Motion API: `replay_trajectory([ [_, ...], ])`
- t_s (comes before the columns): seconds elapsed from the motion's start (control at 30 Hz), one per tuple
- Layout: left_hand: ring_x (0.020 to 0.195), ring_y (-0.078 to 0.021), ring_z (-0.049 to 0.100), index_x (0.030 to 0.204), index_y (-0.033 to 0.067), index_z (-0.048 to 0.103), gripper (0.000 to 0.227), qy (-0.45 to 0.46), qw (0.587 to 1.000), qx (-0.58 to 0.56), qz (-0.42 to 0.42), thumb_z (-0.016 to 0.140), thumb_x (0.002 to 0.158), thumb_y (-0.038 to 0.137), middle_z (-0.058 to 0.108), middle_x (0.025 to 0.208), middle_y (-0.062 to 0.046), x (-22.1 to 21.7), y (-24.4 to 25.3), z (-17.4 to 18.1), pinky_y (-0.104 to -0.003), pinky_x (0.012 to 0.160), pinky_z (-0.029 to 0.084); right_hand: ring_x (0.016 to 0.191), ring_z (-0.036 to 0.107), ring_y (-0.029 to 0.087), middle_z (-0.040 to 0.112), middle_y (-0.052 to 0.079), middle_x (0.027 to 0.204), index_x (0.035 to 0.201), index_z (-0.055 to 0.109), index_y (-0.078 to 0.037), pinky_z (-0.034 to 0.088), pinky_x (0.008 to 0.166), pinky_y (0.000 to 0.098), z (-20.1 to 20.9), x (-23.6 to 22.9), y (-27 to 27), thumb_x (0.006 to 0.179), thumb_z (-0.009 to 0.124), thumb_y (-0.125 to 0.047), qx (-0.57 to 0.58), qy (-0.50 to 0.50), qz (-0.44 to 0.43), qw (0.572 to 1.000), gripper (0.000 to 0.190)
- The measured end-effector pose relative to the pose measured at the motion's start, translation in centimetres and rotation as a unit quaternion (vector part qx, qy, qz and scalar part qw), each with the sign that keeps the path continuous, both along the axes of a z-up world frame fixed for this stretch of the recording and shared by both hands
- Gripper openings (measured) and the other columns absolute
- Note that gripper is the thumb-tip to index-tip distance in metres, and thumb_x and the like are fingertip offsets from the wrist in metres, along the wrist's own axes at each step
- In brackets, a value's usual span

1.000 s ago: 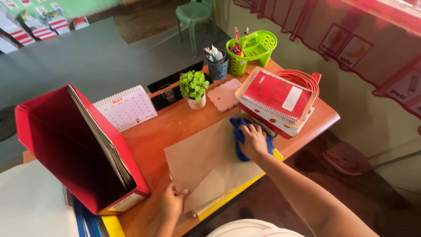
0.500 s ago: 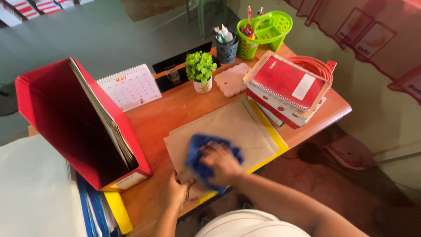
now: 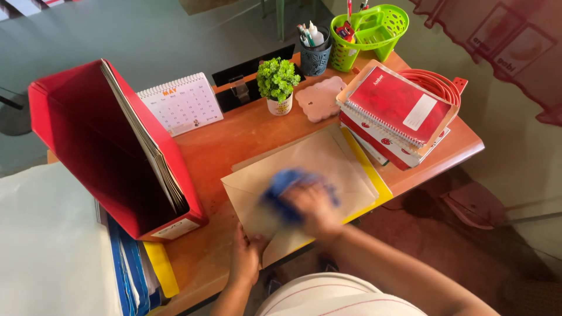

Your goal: Wiping brown envelopes and yellow folders with a cleaning cloth and placing them into a red file organizer on a desk.

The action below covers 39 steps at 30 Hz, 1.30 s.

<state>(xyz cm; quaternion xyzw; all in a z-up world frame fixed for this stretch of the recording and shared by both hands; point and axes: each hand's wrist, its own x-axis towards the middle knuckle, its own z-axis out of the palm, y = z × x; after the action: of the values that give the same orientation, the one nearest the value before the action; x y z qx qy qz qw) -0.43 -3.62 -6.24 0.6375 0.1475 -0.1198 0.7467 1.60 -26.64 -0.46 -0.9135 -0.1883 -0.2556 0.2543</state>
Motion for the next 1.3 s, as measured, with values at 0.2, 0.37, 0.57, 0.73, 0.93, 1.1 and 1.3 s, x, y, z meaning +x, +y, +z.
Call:
replay_trajectory([
  [0.2,0.112,-0.0292,0.063,0.146,0.0047,0.051,0.063,0.020,0.996,-0.081,0.015,0.045,0.086,-0.015,0.066,0.132,-0.019,0.2,0.3,-1.3,-0.035,0.096,0.048,0.144,0.039,0.037,0.052,0.010,0.153,0.141,0.059,-0.019,0.023,0.113,0.0619,-0.5,-2.2,1.9,0.060,0.081,-0.025,-0.030,0.192,0.169,0.966,0.084],
  [0.37,0.120,-0.0286,0.057,0.150,0.0036,0.044,0.064,0.027,0.990,-0.136,-0.001,0.041,0.088,-0.015,0.060,0.139,-0.021,0.3,0.7,-0.9,-0.037,0.104,0.042,0.127,0.056,0.034,0.064,0.009,0.139,0.128,0.068,-0.017,0.040,0.109,0.0462,-3.9,-0.2,-7.3,0.053,0.077,-0.014,-0.007,0.090,0.012,0.996,0.075],
  [0.57,0.102,-0.0269,0.061,0.127,-0.0036,0.058,0.042,0.000,0.979,-0.205,-0.010,0.053,0.085,-0.006,0.068,0.120,-0.021,1.5,2.0,-2.5,-0.034,0.092,0.045,0.119,0.054,0.039,0.063,0.010,0.127,0.134,0.061,-0.017,0.045,0.101,0.0500,-3.4,3.0,-10.6,0.068,0.076,-0.019,-0.071,0.086,-0.210,0.971,0.067],
  [0.73,0.123,-0.0337,0.053,0.143,0.0023,0.057,0.055,0.081,0.995,0.052,-0.032,0.068,0.094,0.024,0.059,0.126,-0.025,4.1,1.4,-16.2,-0.049,0.107,0.042,0.121,0.062,0.037,0.069,0.009,0.127,0.131,0.068,-0.022,0.047,0.100,0.0528,-1.2,4.1,-1.0,0.047,0.085,-0.019,-0.022,0.041,0.079,0.996,0.085],
  [0.93,0.120,-0.0334,0.065,0.140,0.0111,0.057,0.052,-0.003,1.000,0.002,0.014,0.060,0.089,-0.001,0.069,0.132,-0.017,1.6,-1.8,-5.8,-0.050,0.106,0.050,0.139,0.050,0.027,0.062,-0.001,0.141,0.139,0.060,-0.036,0.029,0.106,0.0531,-6.1,6.5,3.2,0.054,0.078,-0.041,-0.106,0.076,0.143,0.981,0.088],
  [1.1,0.118,-0.0208,0.060,0.144,0.0128,0.053,0.054,0.025,0.997,-0.066,-0.021,0.051,0.093,-0.003,0.066,0.137,-0.010,2.0,-0.2,-5.4,-0.037,0.105,0.044,0.130,0.056,0.032,0.065,0.006,0.136,0.131,0.065,-0.020,0.041,0.104,0.0474,-6.5,9.9,-6.5,0.060,0.077,-0.019,-0.023,0.062,0.007,0.998,0.072],
  [1.3,0.088,-0.0246,0.070,0.124,0.0056,0.060,0.032,-0.164,0.951,0.216,-0.149,0.052,0.092,0.005,0.076,0.106,-0.012,1.9,0.5,6.8,-0.036,0.081,0.055,0.138,0.043,0.038,0.052,0.005,0.152,0.147,0.052,-0.019,0.038,0.112,0.0516,-9.7,9.1,-14.3,0.078,0.072,-0.028,-0.082,0.138,-0.237,0.958,0.072],
])
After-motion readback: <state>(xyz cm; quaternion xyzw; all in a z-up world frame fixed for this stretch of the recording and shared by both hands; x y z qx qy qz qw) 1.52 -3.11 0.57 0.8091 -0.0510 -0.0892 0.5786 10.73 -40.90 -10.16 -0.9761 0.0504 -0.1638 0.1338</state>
